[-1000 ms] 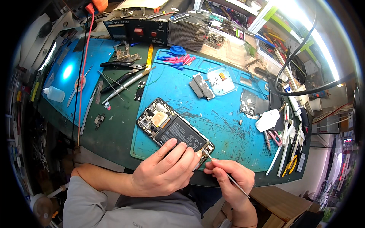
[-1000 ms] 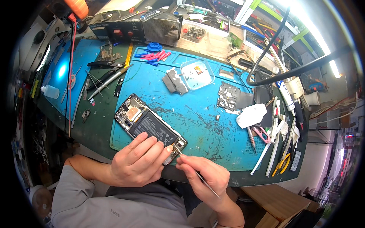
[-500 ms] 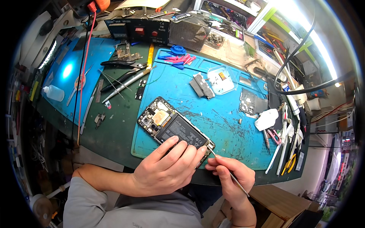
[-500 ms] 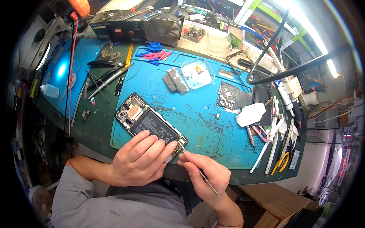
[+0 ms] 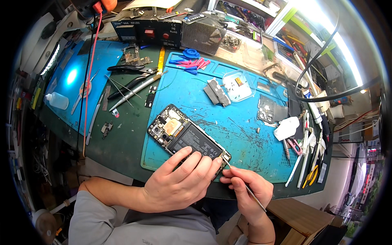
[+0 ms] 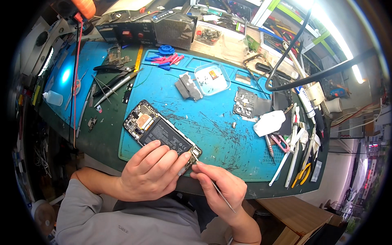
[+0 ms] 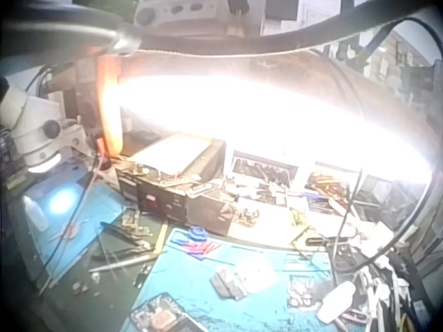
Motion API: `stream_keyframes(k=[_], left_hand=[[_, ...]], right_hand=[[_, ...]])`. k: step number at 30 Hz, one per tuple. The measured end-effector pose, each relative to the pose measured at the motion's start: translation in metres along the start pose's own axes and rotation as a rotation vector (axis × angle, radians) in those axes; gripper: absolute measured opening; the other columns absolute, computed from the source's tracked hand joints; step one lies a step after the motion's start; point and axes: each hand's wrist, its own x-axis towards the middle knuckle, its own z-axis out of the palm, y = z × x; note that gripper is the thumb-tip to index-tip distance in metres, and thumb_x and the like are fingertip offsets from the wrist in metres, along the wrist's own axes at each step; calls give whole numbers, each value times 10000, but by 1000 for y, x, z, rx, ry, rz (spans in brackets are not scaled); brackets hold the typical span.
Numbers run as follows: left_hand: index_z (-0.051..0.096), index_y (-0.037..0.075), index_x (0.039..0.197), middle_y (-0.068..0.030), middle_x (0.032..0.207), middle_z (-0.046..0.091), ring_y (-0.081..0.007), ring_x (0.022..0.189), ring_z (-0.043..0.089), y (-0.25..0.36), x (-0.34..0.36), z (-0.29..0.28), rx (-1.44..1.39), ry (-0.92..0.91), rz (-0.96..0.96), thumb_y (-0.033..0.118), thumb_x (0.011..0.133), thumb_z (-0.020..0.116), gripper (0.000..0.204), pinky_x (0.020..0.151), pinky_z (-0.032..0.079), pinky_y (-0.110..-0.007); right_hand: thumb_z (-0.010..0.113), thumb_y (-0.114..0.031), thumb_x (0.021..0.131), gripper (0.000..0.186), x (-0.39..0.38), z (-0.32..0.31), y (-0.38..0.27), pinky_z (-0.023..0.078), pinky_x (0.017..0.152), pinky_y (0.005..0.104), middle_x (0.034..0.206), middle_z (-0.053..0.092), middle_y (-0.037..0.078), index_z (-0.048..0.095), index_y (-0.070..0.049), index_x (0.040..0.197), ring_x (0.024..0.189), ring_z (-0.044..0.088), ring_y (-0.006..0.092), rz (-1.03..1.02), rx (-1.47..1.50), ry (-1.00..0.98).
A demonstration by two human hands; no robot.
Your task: The person uses a small screwdriver to remove screws from a disassembled smartphone on a workbench. They then connect a charging cable to the phone to test it.
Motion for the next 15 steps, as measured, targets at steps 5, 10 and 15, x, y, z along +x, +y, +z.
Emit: stream_keyframes(k=[5,10,15], left_hand=[[778,104,1348,-45,1245,633,-212,1206,613,0,1,0,6,2,1,222,900,670,475,1178,491,-436],[779,110,1345,-42,1245,634,-208,1207,612,1,1,0,20,0,-1,222,899,670,472,1177,490,-436],[782,108,1339,-38,1248,636,-207,1199,618,1,0,1,15,16,-4,211,897,665,470,1174,491,-436]], right_hand=[[772,15,994,198,0,0,1,658,774,302,1047,831,168,777,51,1189,896,838,236,12,-12,3],[774,31,985,199,1,0,-1,659,764,301,1039,831,167,778,48,1184,890,839,234,-1,-49,-4],[772,46,978,199,3,0,-3,659,763,302,1030,829,165,778,47,1178,885,839,237,-25,-67,-10]])
